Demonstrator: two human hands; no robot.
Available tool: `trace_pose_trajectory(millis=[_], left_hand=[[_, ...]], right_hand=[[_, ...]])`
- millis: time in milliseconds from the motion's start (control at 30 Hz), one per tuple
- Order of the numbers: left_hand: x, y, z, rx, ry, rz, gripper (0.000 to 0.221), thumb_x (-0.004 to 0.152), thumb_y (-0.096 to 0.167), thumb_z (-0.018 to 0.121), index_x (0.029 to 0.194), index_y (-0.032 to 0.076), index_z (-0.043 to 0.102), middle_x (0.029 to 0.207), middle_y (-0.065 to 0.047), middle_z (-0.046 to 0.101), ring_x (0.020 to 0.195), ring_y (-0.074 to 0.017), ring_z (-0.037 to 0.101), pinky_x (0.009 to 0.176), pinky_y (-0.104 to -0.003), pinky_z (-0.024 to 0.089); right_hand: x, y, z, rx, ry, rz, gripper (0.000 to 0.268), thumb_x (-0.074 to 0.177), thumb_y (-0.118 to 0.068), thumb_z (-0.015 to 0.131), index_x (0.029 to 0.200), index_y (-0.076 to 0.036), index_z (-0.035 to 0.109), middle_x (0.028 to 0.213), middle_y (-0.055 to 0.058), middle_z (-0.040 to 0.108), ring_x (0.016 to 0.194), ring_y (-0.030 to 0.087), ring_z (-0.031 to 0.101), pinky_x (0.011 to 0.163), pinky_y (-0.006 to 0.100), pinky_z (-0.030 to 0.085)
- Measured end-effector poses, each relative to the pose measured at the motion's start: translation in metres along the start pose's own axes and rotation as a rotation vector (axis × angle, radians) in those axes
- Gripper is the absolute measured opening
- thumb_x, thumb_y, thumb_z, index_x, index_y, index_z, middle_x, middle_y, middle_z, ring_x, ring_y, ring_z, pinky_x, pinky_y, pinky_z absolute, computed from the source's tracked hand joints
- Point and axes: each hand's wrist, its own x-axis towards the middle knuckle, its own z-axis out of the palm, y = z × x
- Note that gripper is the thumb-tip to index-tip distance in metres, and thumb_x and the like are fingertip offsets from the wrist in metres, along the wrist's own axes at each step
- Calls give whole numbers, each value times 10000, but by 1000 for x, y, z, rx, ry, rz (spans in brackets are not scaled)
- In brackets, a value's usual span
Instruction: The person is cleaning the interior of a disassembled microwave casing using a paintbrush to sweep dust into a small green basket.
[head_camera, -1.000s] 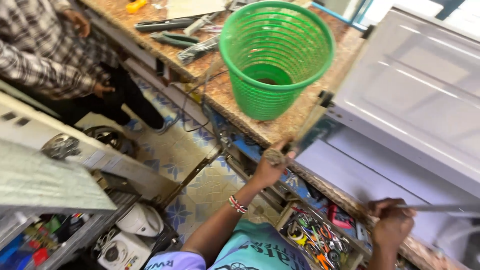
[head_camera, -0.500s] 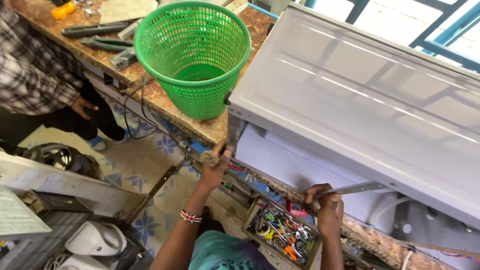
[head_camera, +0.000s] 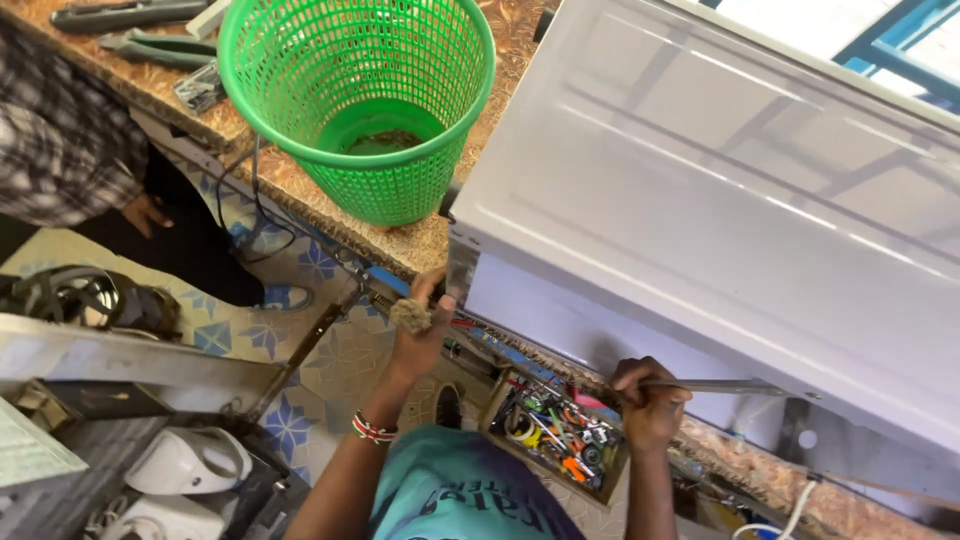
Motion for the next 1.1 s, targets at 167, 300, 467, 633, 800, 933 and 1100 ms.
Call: trace_pose_trajectory(millis=[167, 300, 467, 633, 800, 933, 1100], left_hand=[[2, 10, -9, 0, -61, 13, 966, 809, 861, 368, 1388, 101, 515, 1337, -152, 521, 1221, -314, 574, 947, -524, 554], [8, 7, -22, -121, -194, 82, 589, 1036, 513, 482, 1445, 90, 487, 1333, -183, 462, 1220, -393, 523, 1029, -655, 419], [11, 15, -24, -105, -193, 52, 586, 1021, 526, 503, 1434, 110, 517, 1293, -144, 482, 1164, -333, 523, 1003, -582, 441], [2, 27, -24, -87, -154, 34, 604, 988, 549, 549, 1401, 108, 558, 1225, -122, 505, 1073, -236, 511, 973, -505, 453], [-11, 59, -18, -108, -68, 21, 576, 994, 530, 536, 1379, 105, 582, 1178, -114, 513, 1009, -186, 470, 927, -473, 458], [-19, 77, -9, -110, 16, 23, 561, 1004, 496, 521, 1378, 86, 599, 1160, -115, 526, 1013, -160, 475, 906, -439, 463], [-26, 103, -2, -175, 50, 31, 618, 985, 479, 560, 1427, 47, 559, 1252, -204, 568, 1138, -283, 581, 1003, -514, 463]], right_hand=[[1, -8, 16, -112, 112, -5, 831, 990, -839, 275, 700, -129, 593, 491, -54, 306, 426, 93, 302, 469, 270, 252], [4, 5, 11, -82, 161, -57, 921, 980, -821, 190, 593, -77, 573, 437, -66, 254, 375, 68, 259, 413, 187, 309], [2, 2, 9, -88, 200, -32, 894, 995, -813, 224, 598, -96, 580, 449, -55, 292, 383, 70, 296, 430, 196, 345], [9, -29, 20, -96, 235, 14, 868, 1022, -792, 205, 594, -126, 563, 447, -77, 226, 396, 59, 214, 431, 194, 303], [20, -64, 28, -115, 256, 47, 842, 1050, -758, 217, 601, -131, 555, 423, -62, 233, 378, 59, 219, 404, 194, 303], [29, -89, 26, -127, 249, 143, 866, 1032, -770, 179, 621, -103, 547, 441, -57, 199, 385, 66, 172, 385, 207, 277], [50, -114, 26, -36, 144, 197, 804, 1064, -705, 182, 703, -107, 580, 490, -68, 212, 404, 49, 181, 402, 204, 272]])
